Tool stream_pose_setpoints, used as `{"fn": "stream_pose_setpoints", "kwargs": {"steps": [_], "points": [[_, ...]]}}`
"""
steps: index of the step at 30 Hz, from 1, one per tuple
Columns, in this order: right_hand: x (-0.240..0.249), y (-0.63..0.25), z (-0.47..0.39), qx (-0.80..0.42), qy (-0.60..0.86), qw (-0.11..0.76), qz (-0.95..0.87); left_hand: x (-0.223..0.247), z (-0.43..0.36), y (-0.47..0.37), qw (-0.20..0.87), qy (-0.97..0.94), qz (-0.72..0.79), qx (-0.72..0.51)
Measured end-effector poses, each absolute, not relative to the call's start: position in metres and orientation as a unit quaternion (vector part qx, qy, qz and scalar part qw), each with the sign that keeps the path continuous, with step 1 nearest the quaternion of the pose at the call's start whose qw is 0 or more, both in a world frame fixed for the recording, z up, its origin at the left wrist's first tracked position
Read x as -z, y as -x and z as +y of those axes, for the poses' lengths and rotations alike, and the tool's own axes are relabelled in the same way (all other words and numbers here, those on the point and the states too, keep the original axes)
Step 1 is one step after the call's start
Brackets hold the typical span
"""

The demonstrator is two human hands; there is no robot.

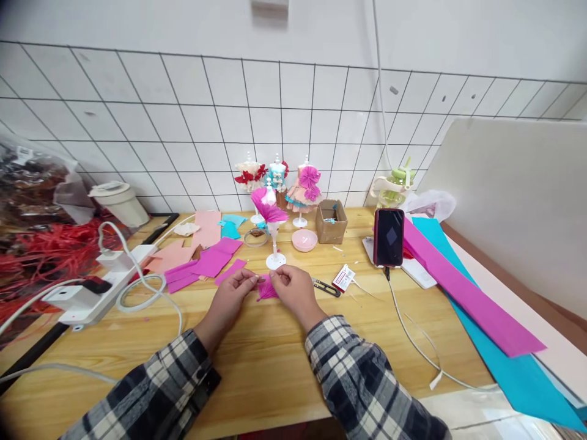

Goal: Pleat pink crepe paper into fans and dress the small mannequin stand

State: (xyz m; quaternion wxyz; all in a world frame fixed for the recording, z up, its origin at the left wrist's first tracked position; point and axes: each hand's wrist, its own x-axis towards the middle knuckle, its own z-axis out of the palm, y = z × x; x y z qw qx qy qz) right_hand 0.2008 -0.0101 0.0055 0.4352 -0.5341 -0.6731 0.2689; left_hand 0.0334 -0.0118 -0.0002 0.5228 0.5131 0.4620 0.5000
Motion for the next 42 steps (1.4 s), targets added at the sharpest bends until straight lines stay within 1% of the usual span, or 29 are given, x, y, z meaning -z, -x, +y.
{"fn": "stream_pose_setpoints", "kwargs": {"steps": [3, 8, 12, 17, 26, 35, 42], "points": [[-0.003, -0.199, -0.013, -0.275, 0.512, 0.444, -0.682, 0.002, -0.01, -0.029, 0.53, -0.486, 0.458, -0.522], [-0.009, -0.198, -0.02, -0.178, 0.487, 0.457, -0.723, 0.001, -0.01, -0.029, 0.495, -0.527, 0.468, -0.508], [-0.012, -0.196, -0.025, -0.151, 0.476, 0.453, -0.739, -0.006, -0.013, -0.031, 0.492, -0.547, 0.469, -0.489], [-0.011, -0.196, -0.024, -0.125, 0.477, 0.442, -0.75, -0.009, -0.016, -0.032, 0.496, -0.536, 0.468, -0.497], [-0.003, -0.198, -0.021, -0.118, 0.472, 0.434, -0.758, -0.005, -0.016, -0.033, 0.511, -0.538, 0.453, -0.495], [0.0, -0.2, -0.019, -0.133, 0.432, 0.467, -0.76, -0.006, -0.019, -0.036, 0.497, -0.555, 0.458, -0.485], [-0.001, -0.2, -0.016, -0.199, 0.393, 0.486, -0.755, -0.004, -0.017, -0.031, 0.463, -0.575, 0.47, -0.484]]}}
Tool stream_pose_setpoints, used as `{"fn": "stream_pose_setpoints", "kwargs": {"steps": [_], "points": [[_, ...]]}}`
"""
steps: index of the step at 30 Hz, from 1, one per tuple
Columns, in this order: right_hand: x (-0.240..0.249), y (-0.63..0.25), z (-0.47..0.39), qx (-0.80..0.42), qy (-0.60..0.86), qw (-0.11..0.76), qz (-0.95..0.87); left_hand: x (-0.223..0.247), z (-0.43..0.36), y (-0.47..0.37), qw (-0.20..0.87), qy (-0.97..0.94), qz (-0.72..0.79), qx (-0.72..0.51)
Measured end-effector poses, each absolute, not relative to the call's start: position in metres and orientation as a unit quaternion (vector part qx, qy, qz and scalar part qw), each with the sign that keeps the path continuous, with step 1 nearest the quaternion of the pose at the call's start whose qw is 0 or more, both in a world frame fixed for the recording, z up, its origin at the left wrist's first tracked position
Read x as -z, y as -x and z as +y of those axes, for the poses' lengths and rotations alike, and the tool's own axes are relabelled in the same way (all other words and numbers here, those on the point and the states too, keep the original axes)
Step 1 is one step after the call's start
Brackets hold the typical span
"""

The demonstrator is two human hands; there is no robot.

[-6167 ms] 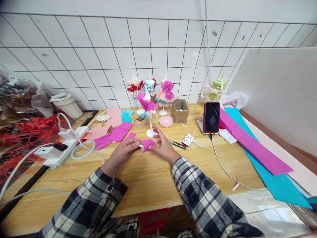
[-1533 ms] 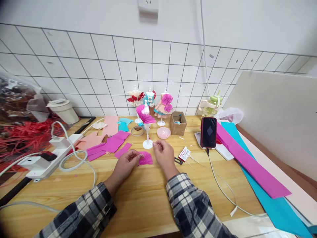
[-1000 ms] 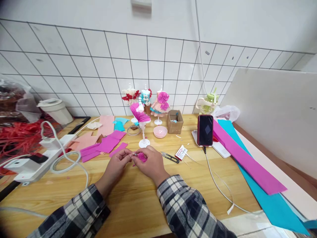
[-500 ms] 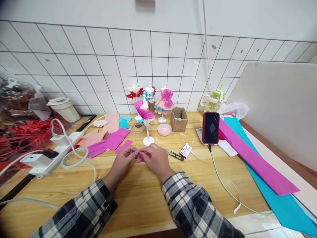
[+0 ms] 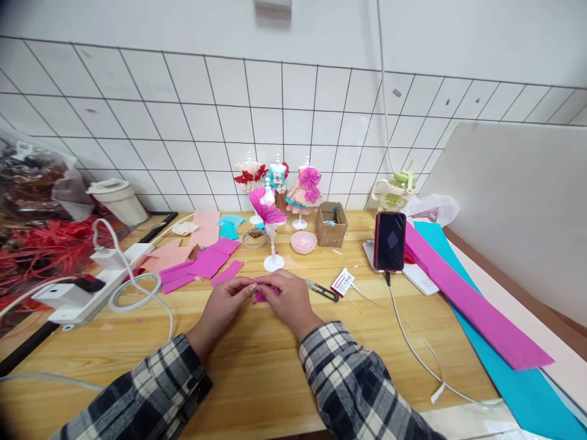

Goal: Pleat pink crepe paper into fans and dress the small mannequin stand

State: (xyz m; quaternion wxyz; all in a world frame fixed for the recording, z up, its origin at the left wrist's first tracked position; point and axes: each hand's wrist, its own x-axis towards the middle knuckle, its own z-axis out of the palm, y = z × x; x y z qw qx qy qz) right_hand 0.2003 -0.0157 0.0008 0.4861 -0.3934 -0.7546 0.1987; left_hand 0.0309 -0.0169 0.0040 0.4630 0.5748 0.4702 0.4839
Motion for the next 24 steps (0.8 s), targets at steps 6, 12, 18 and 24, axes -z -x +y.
{"fn": "stream_pose_setpoints", "kwargs": {"steps": [6, 12, 18, 24], "points": [[0.0, -0.206, -0.01, -0.251, 0.403, 0.516, -0.713, -0.003, -0.017, -0.026, 0.474, -0.629, 0.433, -0.438], [-0.002, -0.213, -0.005, -0.246, 0.415, 0.497, -0.722, -0.013, -0.009, -0.017, 0.415, -0.583, 0.514, -0.473], [0.005, -0.208, -0.008, -0.185, 0.384, 0.281, -0.86, -0.012, -0.007, -0.011, 0.391, -0.538, 0.524, -0.532], [0.01, -0.204, -0.007, -0.136, 0.425, 0.315, -0.838, -0.01, -0.009, -0.009, 0.369, -0.515, 0.531, -0.562]]}}
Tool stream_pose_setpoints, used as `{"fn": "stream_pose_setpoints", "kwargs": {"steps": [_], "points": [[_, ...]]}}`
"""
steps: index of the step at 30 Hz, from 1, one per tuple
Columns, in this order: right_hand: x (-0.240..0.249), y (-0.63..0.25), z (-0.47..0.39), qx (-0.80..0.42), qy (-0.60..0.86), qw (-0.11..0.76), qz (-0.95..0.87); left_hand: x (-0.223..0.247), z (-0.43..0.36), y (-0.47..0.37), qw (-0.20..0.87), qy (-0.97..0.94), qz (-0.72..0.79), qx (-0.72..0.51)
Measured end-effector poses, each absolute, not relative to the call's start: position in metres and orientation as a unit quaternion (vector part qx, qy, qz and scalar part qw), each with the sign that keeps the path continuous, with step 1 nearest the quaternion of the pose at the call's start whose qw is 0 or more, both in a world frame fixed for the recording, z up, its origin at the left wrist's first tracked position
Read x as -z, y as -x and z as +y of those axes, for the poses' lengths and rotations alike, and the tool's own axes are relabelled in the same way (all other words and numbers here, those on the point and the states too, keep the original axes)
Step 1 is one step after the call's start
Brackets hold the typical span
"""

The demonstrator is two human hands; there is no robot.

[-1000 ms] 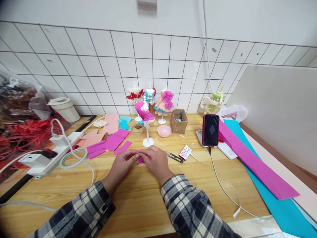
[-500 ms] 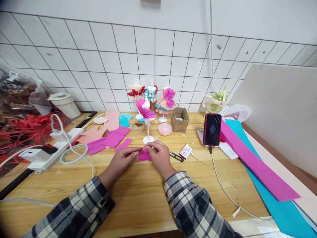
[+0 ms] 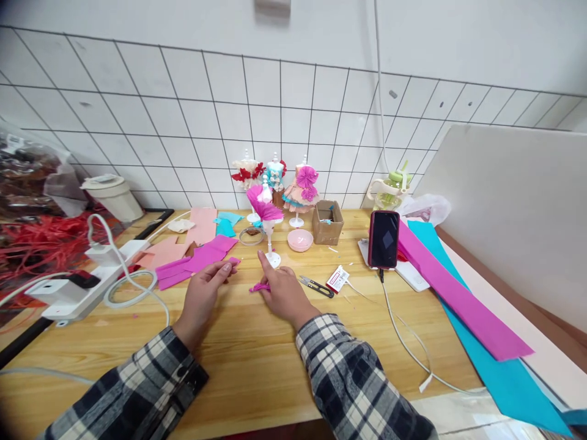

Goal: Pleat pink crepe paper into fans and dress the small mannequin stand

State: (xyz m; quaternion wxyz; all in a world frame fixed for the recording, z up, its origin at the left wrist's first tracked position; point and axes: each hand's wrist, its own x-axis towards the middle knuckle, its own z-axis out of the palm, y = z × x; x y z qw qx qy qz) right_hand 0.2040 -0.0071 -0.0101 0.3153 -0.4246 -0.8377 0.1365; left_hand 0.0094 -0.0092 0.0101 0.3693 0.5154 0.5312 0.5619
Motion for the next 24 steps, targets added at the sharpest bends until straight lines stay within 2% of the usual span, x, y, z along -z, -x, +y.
{"fn": "stream_pose_setpoints", "kwargs": {"steps": [3, 5, 16, 20, 24], "points": [[0.005, -0.202, -0.009, -0.097, 0.455, 0.394, -0.793, -0.008, -0.013, -0.014, 0.427, -0.515, 0.537, -0.515], [0.002, -0.198, -0.013, -0.072, 0.467, 0.409, -0.781, -0.007, -0.016, -0.021, 0.469, -0.524, 0.536, -0.466], [-0.006, -0.186, -0.026, -0.003, 0.47, 0.376, -0.799, -0.002, -0.025, -0.036, 0.557, -0.428, 0.475, -0.53], [-0.009, -0.188, -0.028, -0.066, 0.411, 0.426, -0.803, -0.008, -0.023, -0.032, 0.525, -0.45, 0.483, -0.537], [-0.003, -0.191, -0.023, -0.245, 0.364, 0.492, -0.752, -0.018, -0.021, -0.029, 0.515, -0.512, 0.476, -0.496]]}}
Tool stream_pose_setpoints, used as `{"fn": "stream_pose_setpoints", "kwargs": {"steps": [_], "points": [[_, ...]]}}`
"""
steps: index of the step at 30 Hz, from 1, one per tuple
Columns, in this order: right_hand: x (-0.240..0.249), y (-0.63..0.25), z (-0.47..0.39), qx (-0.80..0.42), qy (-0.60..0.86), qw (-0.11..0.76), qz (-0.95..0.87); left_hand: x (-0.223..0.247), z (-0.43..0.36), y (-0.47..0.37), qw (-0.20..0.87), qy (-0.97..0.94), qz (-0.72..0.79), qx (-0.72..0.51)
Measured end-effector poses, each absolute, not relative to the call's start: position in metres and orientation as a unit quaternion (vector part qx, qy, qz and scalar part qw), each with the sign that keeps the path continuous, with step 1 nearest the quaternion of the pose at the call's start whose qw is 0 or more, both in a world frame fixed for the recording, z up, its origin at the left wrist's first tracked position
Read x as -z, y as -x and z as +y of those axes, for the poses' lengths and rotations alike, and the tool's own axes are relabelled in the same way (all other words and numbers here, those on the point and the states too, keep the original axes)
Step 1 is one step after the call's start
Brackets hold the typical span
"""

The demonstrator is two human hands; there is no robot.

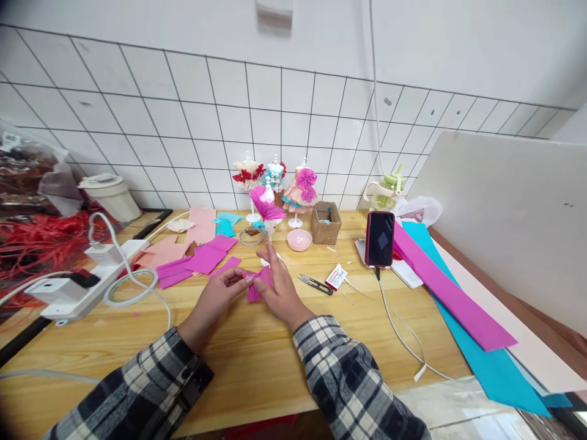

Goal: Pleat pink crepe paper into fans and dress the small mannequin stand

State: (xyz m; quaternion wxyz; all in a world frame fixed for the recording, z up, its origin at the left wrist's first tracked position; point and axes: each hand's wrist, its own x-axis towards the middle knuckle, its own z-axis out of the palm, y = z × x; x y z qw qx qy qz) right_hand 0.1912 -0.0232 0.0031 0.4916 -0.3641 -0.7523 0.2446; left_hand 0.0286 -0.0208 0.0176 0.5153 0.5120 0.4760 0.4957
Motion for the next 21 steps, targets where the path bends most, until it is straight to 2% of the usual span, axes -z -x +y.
{"fn": "stream_pose_setpoints", "kwargs": {"steps": [4, 8, 11, 14, 17, 21], "points": [[0.009, -0.193, -0.013, -0.411, 0.336, 0.507, -0.679, -0.014, -0.019, -0.027, 0.543, -0.495, 0.47, -0.489], [0.013, -0.194, -0.006, -0.443, 0.35, 0.555, -0.611, -0.003, -0.017, -0.028, 0.593, -0.439, 0.447, -0.506], [0.011, -0.194, -0.007, -0.438, 0.363, 0.542, -0.618, -0.002, -0.018, -0.029, 0.624, -0.415, 0.422, -0.51], [0.008, -0.195, -0.011, -0.388, 0.383, 0.531, -0.649, -0.004, -0.019, -0.03, 0.622, -0.4, 0.437, -0.512], [-0.001, -0.201, -0.017, -0.248, 0.407, 0.53, -0.701, -0.006, -0.018, -0.028, 0.597, -0.413, 0.473, -0.499], [-0.013, -0.21, -0.022, -0.107, 0.381, 0.476, -0.785, -0.004, -0.017, -0.026, 0.591, -0.449, 0.482, -0.466]]}}
